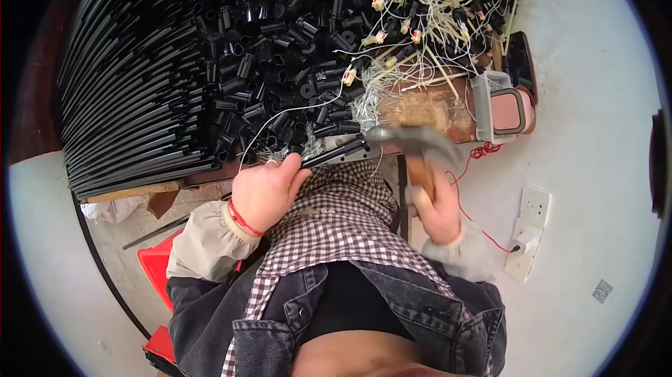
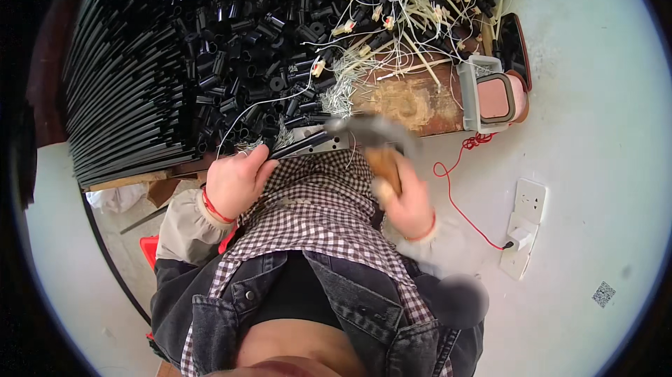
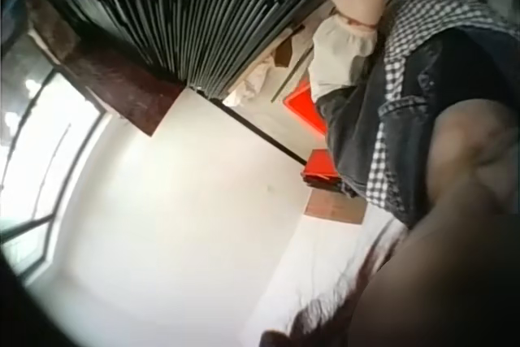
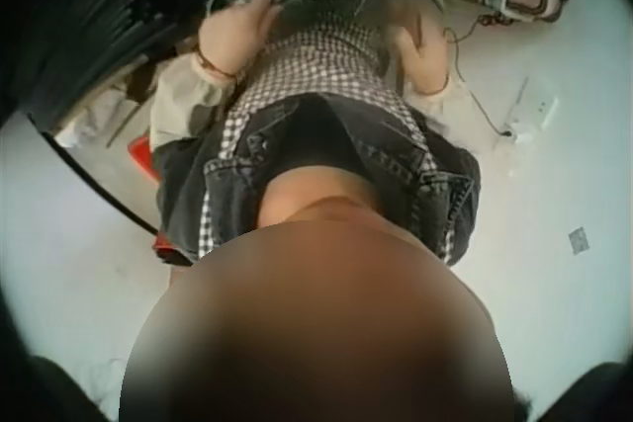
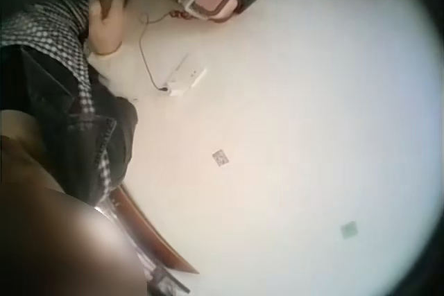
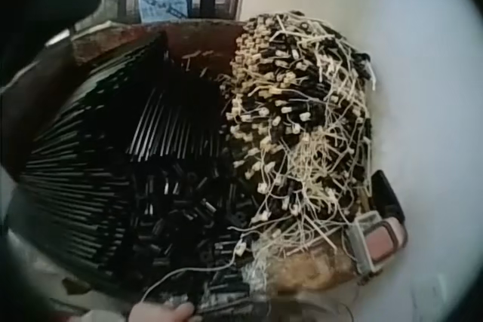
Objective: Assembling industrial brushes by inserting material into components and hammering them into place.
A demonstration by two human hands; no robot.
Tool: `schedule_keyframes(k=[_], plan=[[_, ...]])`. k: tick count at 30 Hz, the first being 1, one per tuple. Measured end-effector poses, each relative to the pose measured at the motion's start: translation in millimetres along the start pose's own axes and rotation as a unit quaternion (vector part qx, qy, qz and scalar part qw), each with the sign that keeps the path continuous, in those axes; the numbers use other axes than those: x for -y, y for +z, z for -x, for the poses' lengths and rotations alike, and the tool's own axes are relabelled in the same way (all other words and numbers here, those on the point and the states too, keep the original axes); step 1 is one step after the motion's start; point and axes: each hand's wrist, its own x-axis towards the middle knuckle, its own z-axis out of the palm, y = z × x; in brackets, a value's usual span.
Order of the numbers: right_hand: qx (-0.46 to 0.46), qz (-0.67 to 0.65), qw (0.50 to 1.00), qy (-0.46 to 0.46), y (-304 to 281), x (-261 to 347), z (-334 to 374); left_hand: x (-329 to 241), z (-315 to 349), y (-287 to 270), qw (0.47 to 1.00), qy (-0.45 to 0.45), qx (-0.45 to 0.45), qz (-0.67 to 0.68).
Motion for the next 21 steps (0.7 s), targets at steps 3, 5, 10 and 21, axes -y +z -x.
schedule_keyframes(k=[3, 5, 10, 21], plan=[[0.14, 0.099, 0.965, -0.2, -19, 52, 3, 1, -4, -8, 1.0, 0.016, 0.019, 0.006], [0.136, 0.193, 0.958, -0.166, -17, 53, -2, -2, -3, -12, 1.0, 0.019, 0.023, -0.008], [0.087, 0.331, 0.94, 0.013, -21, 40, -25, 1, -6, -13, 0.999, 0.014, 0.03, -0.02], [0.428, -0.076, 0.88, -0.192, 40, 52, -61, -20, -6, -12, 0.632, -0.027, 0.274, 0.724]])
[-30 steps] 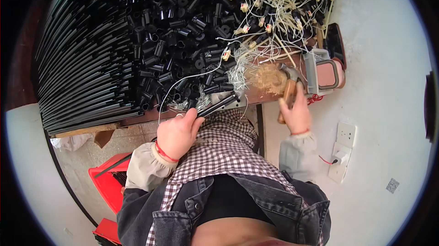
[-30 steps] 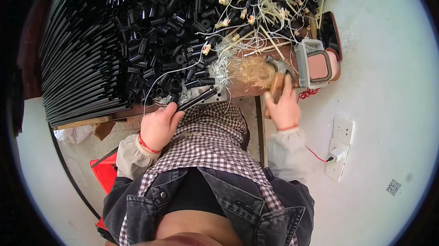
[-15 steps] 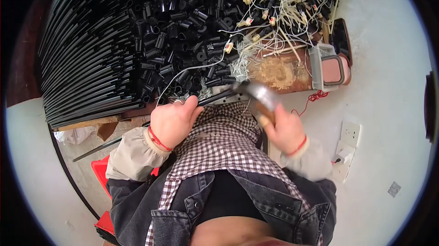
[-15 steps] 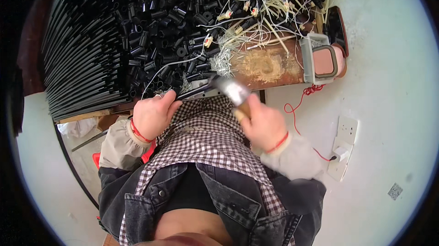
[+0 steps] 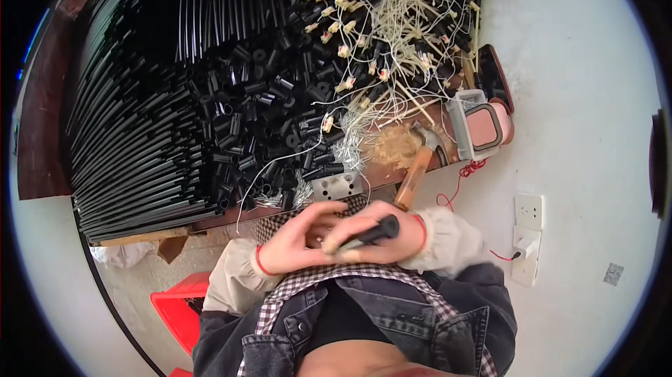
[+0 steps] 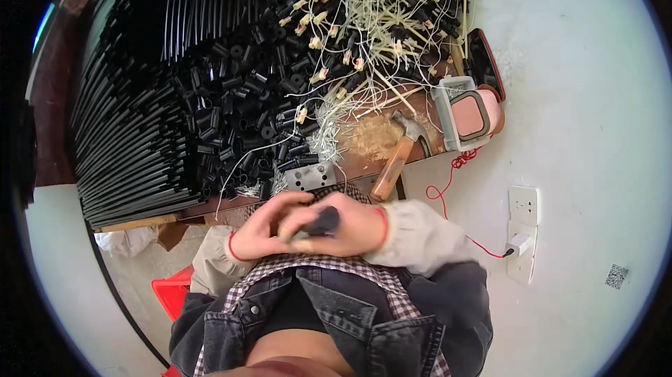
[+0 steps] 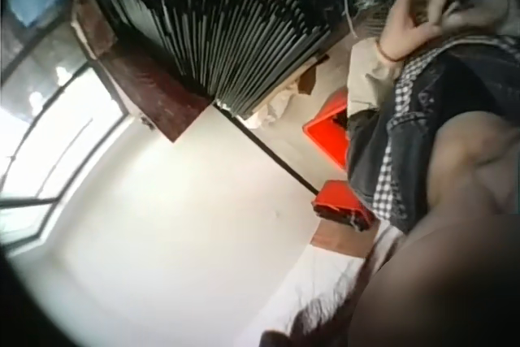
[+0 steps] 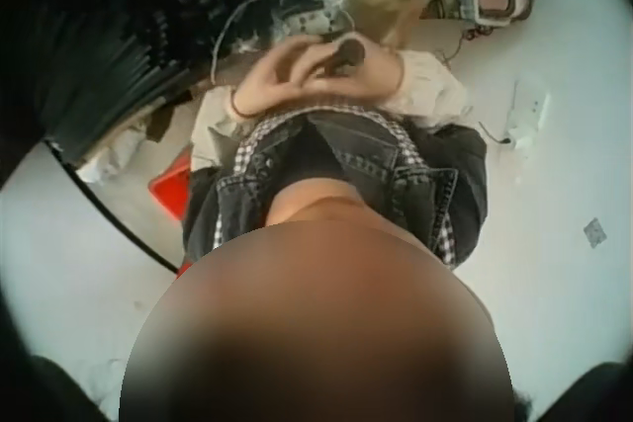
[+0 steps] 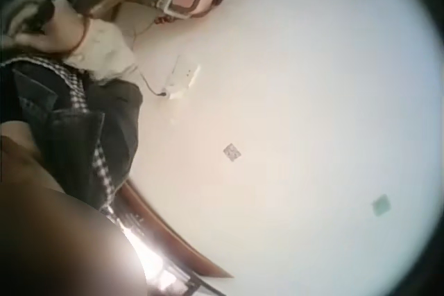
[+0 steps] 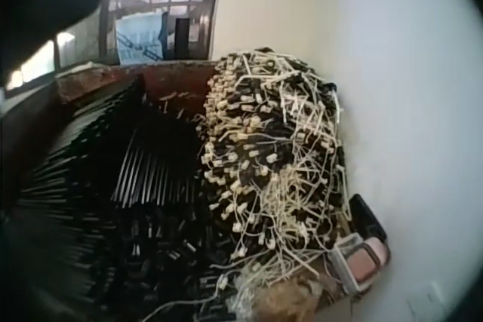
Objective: Assembling industrial brushes by inserting material into components and hammering them into place.
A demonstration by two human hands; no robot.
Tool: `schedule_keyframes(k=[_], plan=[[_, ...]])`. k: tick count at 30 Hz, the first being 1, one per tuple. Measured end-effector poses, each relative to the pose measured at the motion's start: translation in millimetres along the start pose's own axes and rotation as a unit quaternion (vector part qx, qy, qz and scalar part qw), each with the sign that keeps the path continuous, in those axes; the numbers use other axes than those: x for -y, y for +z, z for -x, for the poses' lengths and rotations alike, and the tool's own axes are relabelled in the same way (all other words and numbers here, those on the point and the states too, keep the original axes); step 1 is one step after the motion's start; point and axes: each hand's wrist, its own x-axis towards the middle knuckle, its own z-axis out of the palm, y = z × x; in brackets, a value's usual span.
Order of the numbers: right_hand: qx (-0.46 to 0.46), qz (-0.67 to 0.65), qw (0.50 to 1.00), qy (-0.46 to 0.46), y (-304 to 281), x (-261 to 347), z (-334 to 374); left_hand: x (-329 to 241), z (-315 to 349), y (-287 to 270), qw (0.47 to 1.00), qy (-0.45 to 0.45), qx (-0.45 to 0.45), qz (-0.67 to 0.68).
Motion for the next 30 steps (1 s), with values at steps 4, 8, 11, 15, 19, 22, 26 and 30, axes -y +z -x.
schedule_keyframes(k=[4, 8, 11, 15, 19, 22, 26, 30], plan=[[-0.277, -0.111, 0.953, -0.052, -141, 35, -18, 48, 75, -33, 0.877, 0.001, -0.256, -0.405], [-0.325, 0.699, 0.628, 0.108, -247, -23, -7, 71, 115, -15, 0.9, -0.005, -0.368, -0.233], [-0.27, 0.777, 0.568, 0.029, -248, -62, 4, 6, 101, -4, 0.934, -0.002, -0.356, -0.033], [-0.424, 0.671, 0.605, -0.06, -191, -32, -7, -109, 36, -21, 0.916, 0.104, -0.332, -0.2], [-0.369, 0.585, 0.716, 0.095, -115, -1, -16, -178, -81, -100, 0.786, 0.073, -0.394, -0.47], [-0.324, -0.005, 0.934, 0.151, -105, -27, 2, -201, -171, -141, 0.643, 0.0, -0.474, -0.601], [-0.344, -0.275, 0.89, 0.116, -67, -10, 8, -183, -205, -153, 0.53, -0.044, -0.488, -0.692], [-0.491, -0.132, 0.86, 0.029, -35, -8, 17, -158, -157, -86, 0.566, 0.303, -0.449, -0.621]])
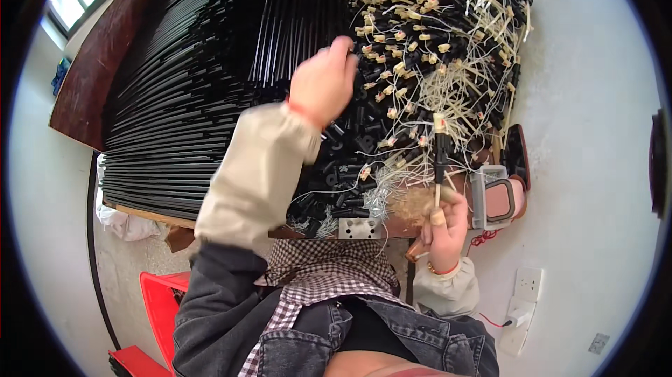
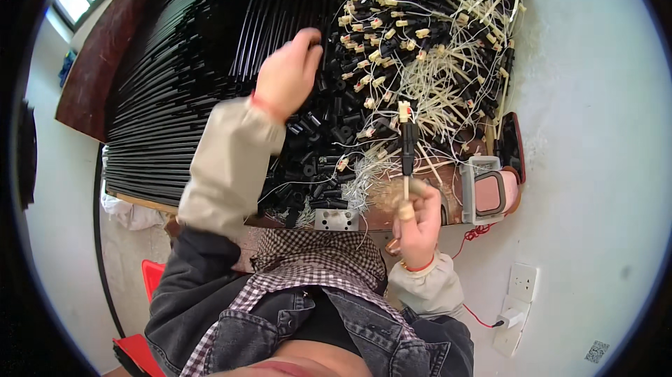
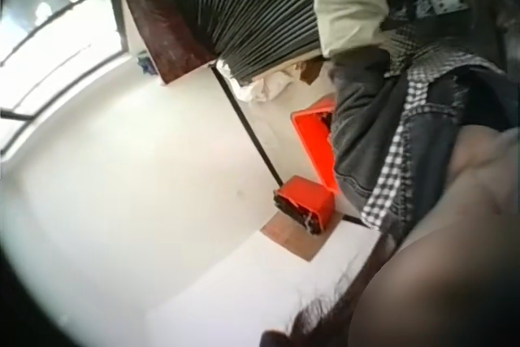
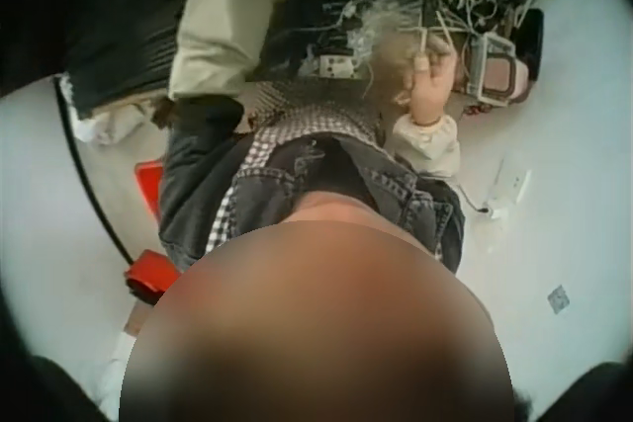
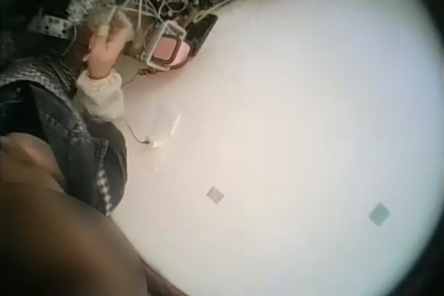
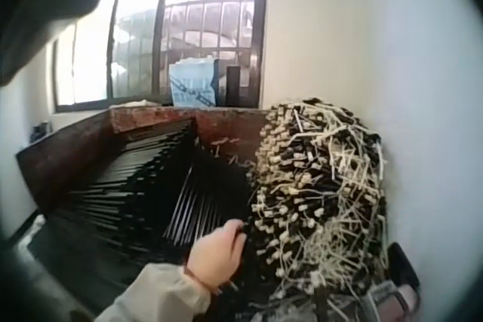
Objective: Assembling industrial brushes by inserting material into components and hammering them into place.
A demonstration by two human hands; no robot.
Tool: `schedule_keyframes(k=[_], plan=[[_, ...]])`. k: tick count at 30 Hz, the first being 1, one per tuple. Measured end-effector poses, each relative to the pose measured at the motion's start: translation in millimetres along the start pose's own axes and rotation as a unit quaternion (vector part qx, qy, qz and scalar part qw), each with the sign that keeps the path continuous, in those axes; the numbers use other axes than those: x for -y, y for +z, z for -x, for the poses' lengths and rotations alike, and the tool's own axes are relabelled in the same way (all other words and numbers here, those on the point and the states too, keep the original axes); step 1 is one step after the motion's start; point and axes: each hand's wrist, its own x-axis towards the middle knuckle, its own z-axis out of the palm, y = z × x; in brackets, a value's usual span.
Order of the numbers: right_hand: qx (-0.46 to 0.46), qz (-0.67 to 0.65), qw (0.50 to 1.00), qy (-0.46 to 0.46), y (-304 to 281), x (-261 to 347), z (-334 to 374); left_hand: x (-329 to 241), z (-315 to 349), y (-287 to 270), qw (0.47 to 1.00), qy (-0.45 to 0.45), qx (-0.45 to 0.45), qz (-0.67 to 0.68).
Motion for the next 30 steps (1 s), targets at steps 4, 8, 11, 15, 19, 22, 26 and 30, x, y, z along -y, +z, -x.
schedule_keyframes(k=[4, 8, 11, 15, 19, 22, 26, 30], plan=[[0.208, 0.178, 0.961, 0.037, 27, -18, 14, -63, 101, -42, 0.736, -0.212, 0.206, 0.609], [0.23, -0.09, 0.958, 0.147, 62, -25, 0, -50, 153, -59, 0.725, -0.181, 0.22, 0.628], [0.378, -0.331, 0.842, 0.195, 51, -22, -28, -51, 182, -89, 0.833, -0.035, 0.364, 0.416], [0.425, -0.333, 0.84, -0.05, -9, 48, -49, -6, 187, -134, 0.785, -0.094, 0.42, 0.445], [0.255, -0.042, 0.959, -0.115, 24, 26, -23, -27, 182, -144, 0.536, -0.322, 0.174, 0.76], [0.393, 0.273, 0.871, -0.111, 86, 17, -2, -23, 189, -104, 0.877, -0.086, 0.093, 0.463], [0.32, 0.376, 0.851, -0.181, 112, 9, 9, -40, 184, -110, 0.903, -0.143, 0.108, 0.39], [0.262, 0.399, 0.854, -0.207, 116, 1, 16, -35, 195, -104, 0.935, -0.128, 0.113, 0.311]])
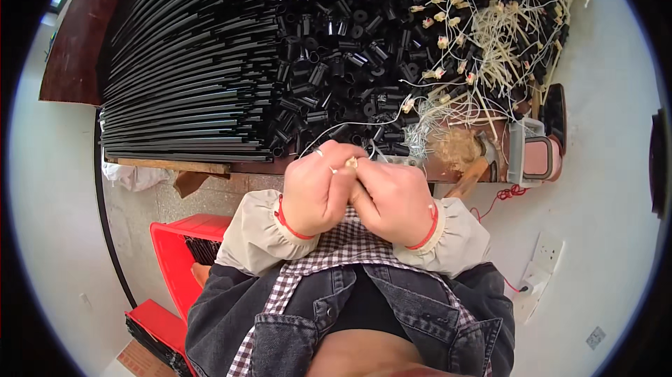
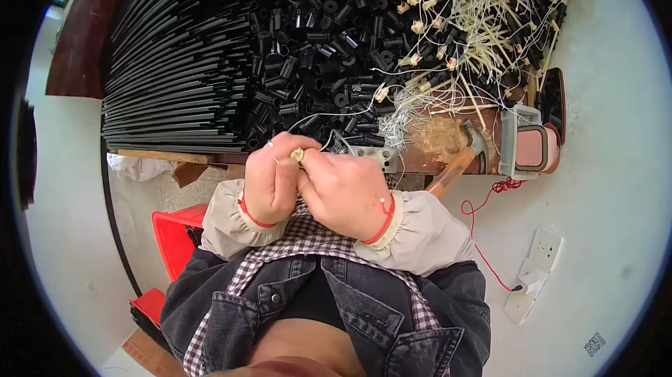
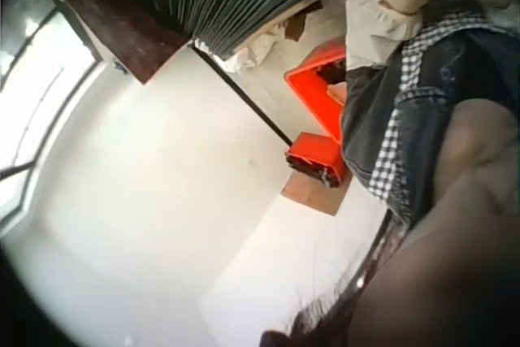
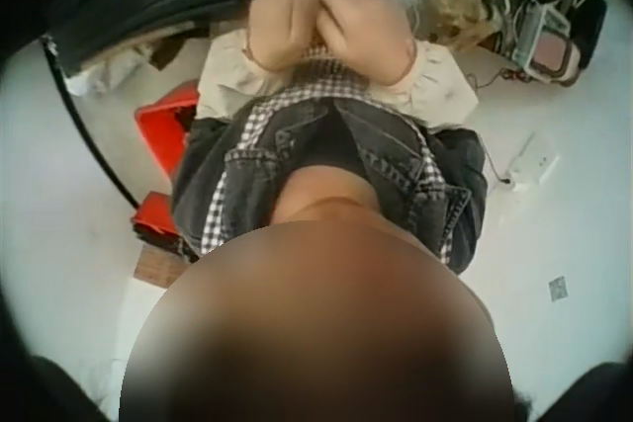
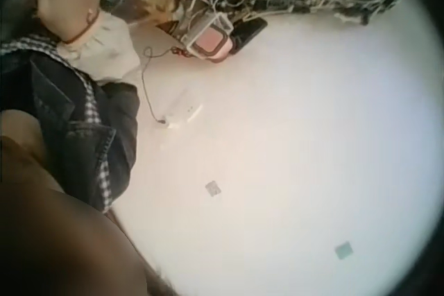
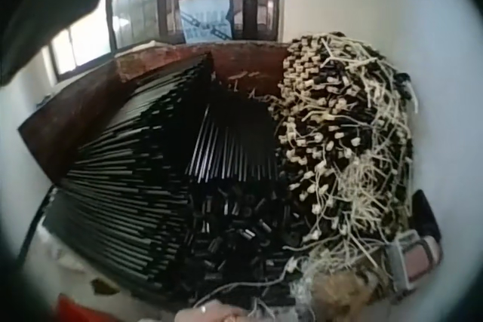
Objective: Assembling industrial brushes by inserting material into components and hammering them into place.
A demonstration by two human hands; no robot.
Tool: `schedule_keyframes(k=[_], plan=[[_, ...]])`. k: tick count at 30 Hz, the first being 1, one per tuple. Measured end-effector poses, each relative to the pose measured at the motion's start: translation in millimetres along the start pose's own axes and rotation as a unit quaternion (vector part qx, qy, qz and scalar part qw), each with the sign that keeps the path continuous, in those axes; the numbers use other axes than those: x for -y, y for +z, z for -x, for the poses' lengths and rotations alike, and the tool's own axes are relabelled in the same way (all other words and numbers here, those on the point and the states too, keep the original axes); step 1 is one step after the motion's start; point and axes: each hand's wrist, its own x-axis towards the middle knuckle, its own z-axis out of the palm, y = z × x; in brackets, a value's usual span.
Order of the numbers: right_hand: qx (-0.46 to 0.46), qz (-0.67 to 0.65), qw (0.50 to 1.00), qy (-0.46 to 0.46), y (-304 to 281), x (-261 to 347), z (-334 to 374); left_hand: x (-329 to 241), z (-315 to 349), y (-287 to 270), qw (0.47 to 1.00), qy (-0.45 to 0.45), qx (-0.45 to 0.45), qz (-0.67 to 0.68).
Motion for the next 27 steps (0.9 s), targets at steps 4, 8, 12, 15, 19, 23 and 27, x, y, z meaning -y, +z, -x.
schedule_keyframes(k=[4, 8, 12, 15, 19, 23, 27], plan=[[-0.028, -0.017, 0.999, 0.039, -3, -6, 8, 5, 7, 0, 0.999, 0.011, 0.013, -0.041], [-0.013, -0.045, 0.992, 0.118, -22, -8, 15, -12, 9, -3, 0.998, -0.032, 0.043, 0.02], [-0.065, -0.08, 0.994, 0.031, -24, -4, 9, -19, 15, 3, 0.97, -0.029, -0.048, 0.238], [0.0, -0.108, 0.992, 0.061, -25, -4, 12, -24, 5, -7, 0.977, -0.037, 0.053, 0.204], [-0.015, -0.049, 0.993, -0.102, -35, -14, 1, -24, 6, -14, 0.974, -0.051, 0.167, 0.144], [0.061, -0.112, 0.984, -0.127, -25, -2, 10, -15, 15, -23, 0.957, -0.08, 0.266, 0.084], [0.152, -0.149, 0.971, -0.113, -15, 3, 21, -1, 2, -69, 0.978, -0.008, 0.209, 0.022]])
